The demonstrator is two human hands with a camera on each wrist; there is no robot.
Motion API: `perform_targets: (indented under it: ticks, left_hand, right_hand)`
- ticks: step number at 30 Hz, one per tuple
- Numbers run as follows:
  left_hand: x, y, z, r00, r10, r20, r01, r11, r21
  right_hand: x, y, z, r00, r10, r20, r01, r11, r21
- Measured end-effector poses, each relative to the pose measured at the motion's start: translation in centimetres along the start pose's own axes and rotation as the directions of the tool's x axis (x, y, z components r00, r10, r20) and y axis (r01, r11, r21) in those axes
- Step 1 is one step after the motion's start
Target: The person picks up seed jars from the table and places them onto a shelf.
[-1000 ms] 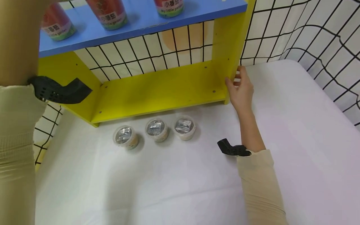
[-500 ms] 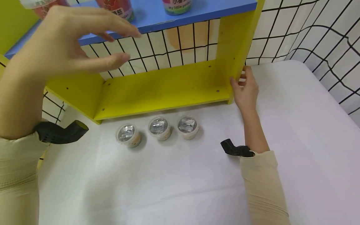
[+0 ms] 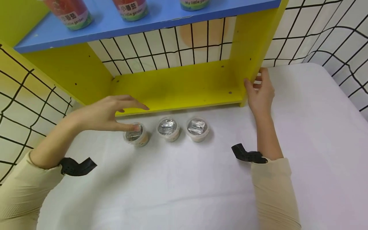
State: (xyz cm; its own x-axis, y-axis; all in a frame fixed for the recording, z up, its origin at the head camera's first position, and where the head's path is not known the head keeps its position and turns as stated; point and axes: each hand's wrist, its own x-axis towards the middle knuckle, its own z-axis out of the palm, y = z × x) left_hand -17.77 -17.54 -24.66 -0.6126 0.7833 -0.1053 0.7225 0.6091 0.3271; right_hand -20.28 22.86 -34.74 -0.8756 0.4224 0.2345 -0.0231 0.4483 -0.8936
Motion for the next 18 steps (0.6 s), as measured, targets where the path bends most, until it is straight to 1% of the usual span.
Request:
perform_targets:
  ticks: [2, 4, 6, 8, 10, 13, 18]
  left_hand:
    - [-0.4, -0.7, 1.6, 0.997, -0.064, 0.045, 0.065, 0.998, -0.015]
    - [-0.8, -1.2, 3.0, 0.992, -0.109, 0.059, 0.11, 0.994, -0.016]
    - [-1.0, -1.5, 4.1, 0.988, -0.144, 0.049, 0.144, 0.99, -0.002]
    - [-1.1, -1.7, 5.1, 0.987, -0.162, 0.019, 0.162, 0.987, 0.021]
    - [-1.1, -1.9, 5.7, 0.986, -0.165, -0.009, 0.166, 0.985, 0.045]
    - [-1.2, -2.0, 6.4, 0.985, -0.173, -0.026, 0.174, 0.983, 0.065]
    - [-1.2, -2.2, 6.8, 0.983, -0.173, -0.054, 0.176, 0.983, 0.053]
  right_hand:
    - [0.0, 0.1, 0.0, 1.0, -0.001, -0.002, 0.001, 1.0, 0.0]
    - [0.1, 0.2, 0.0, 1.0, -0.003, -0.007, 0.003, 1.0, -0.001]
    - [0.2, 0.3, 0.1, 1.0, -0.003, -0.011, 0.003, 1.0, 0.007]
    - [0.3, 0.5, 0.1, 1.0, -0.003, -0.016, 0.003, 1.0, 0.006]
    - [0.3, 0.6, 0.1, 1.0, -0.004, -0.014, 0.004, 1.0, 0.006]
    - [0.3, 0.6, 0.1, 1.0, -0.008, -0.005, 0.008, 1.0, -0.008]
    - [0.3, 0.4, -0.1, 1.0, 0.004, 0.011, -0.004, 1.0, -0.008]
